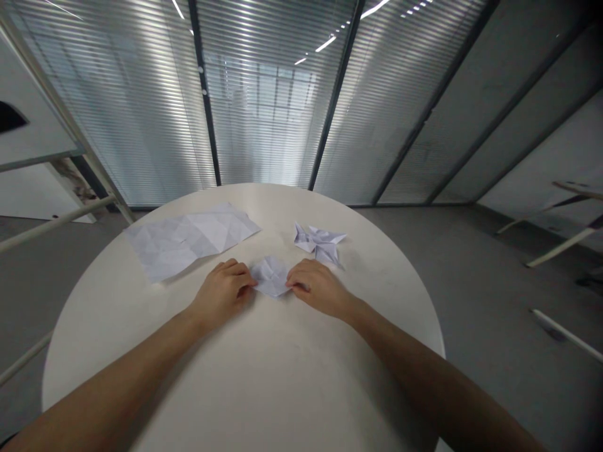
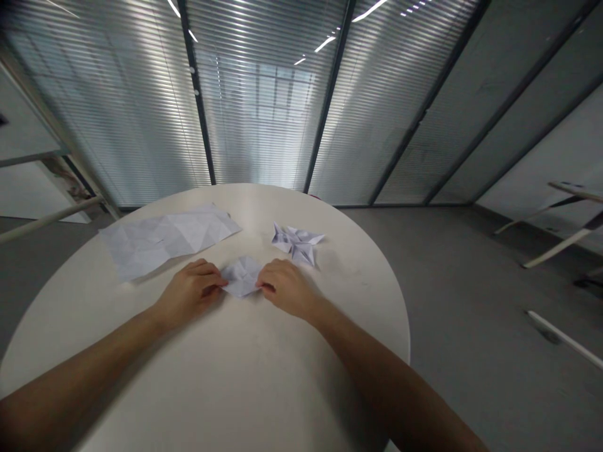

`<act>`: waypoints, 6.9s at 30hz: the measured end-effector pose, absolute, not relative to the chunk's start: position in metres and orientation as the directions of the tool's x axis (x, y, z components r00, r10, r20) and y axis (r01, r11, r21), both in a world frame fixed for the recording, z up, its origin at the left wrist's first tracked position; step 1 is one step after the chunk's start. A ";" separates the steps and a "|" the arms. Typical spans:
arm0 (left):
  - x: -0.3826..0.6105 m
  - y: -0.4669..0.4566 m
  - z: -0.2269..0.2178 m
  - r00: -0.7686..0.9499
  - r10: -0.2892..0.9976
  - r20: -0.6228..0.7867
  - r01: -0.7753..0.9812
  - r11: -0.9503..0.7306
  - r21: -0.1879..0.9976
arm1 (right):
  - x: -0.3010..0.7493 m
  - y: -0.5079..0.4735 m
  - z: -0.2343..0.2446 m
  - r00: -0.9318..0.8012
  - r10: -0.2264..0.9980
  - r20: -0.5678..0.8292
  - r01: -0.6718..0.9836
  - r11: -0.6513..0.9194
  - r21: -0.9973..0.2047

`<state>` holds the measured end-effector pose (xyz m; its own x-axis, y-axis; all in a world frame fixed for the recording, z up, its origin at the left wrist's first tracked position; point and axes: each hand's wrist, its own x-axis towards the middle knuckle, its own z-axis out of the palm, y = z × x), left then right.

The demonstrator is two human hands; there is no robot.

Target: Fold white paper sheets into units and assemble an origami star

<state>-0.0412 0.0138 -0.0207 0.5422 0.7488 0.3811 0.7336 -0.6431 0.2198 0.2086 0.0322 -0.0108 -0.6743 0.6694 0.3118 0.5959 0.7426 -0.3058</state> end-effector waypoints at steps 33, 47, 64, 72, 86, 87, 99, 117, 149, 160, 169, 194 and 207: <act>-0.044 0.021 -0.029 0.350 0.874 0.337 0.795 -0.468 0.387 | 0.197 0.034 -0.020 -0.269 0.934 0.233 0.743 0.356 -0.567; -0.041 0.008 -0.010 0.516 0.807 0.288 0.810 -0.569 0.144 | 0.202 0.028 -0.010 -0.580 0.769 0.269 0.749 0.633 -0.195; -0.019 -0.013 -0.001 0.575 0.799 0.173 0.816 -0.575 -0.056 | 0.176 0.002 0.001 -0.699 0.697 0.160 0.710 0.702 0.048; -0.018 -0.014 -0.001 0.578 0.792 0.196 0.813 -0.581 -0.051 | 0.178 0.000 -0.001 -0.698 0.696 0.168 0.710 0.702 0.042; -0.014 -0.019 0.000 0.556 0.817 0.151 0.831 -0.549 -0.092 | 0.185 0.002 0.001 -0.705 0.700 0.114 0.708 0.690 0.150; -0.013 -0.020 0.000 0.564 0.810 0.160 0.826 -0.557 -0.093 | 0.185 0.002 0.001 -0.704 0.699 0.123 0.710 0.691 0.135; -0.015 -0.019 0.003 0.637 0.752 0.168 0.770 -0.626 -0.122 | 0.184 0.001 -0.004 -0.763 0.636 0.112 0.632 0.771 -0.078; -0.017 -0.011 -0.011 0.741 0.641 0.200 0.669 -0.682 -0.296 | 0.194 0.010 -0.005 -0.825 0.557 0.090 0.564 0.818 0.107; -0.028 -0.003 -0.020 0.653 0.662 0.368 0.675 -0.729 0.116 | 0.195 0.020 -0.001 -0.736 0.637 0.228 0.513 0.746 -0.425; -0.025 -0.003 -0.010 0.213 0.931 0.297 0.507 -0.365 0.781 | 0.191 0.017 -0.006 -0.518 0.849 0.101 0.382 0.335 -0.861; -0.020 -0.004 -0.007 -0.065 0.971 0.231 0.254 -0.208 0.945 | 0.170 0.008 -0.005 -0.454 0.890 0.047 -0.114 -0.006 -0.993; -0.007 -0.011 -0.013 0.290 0.927 0.240 0.289 -0.324 0.901 | 0.162 0.004 -0.013 -0.412 0.902 0.131 -0.075 0.110 -0.991; -0.010 -0.010 -0.012 0.358 0.907 0.220 0.131 -0.282 0.951 | 0.165 0.005 -0.017 -0.309 0.917 0.252 0.151 0.309 -0.939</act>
<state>-0.0099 -0.0100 -0.0116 0.3584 0.9073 0.2198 0.1306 -0.2818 0.9505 0.1648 0.0051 -0.0175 -0.3093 0.9170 0.2520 0.1513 0.3091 -0.9389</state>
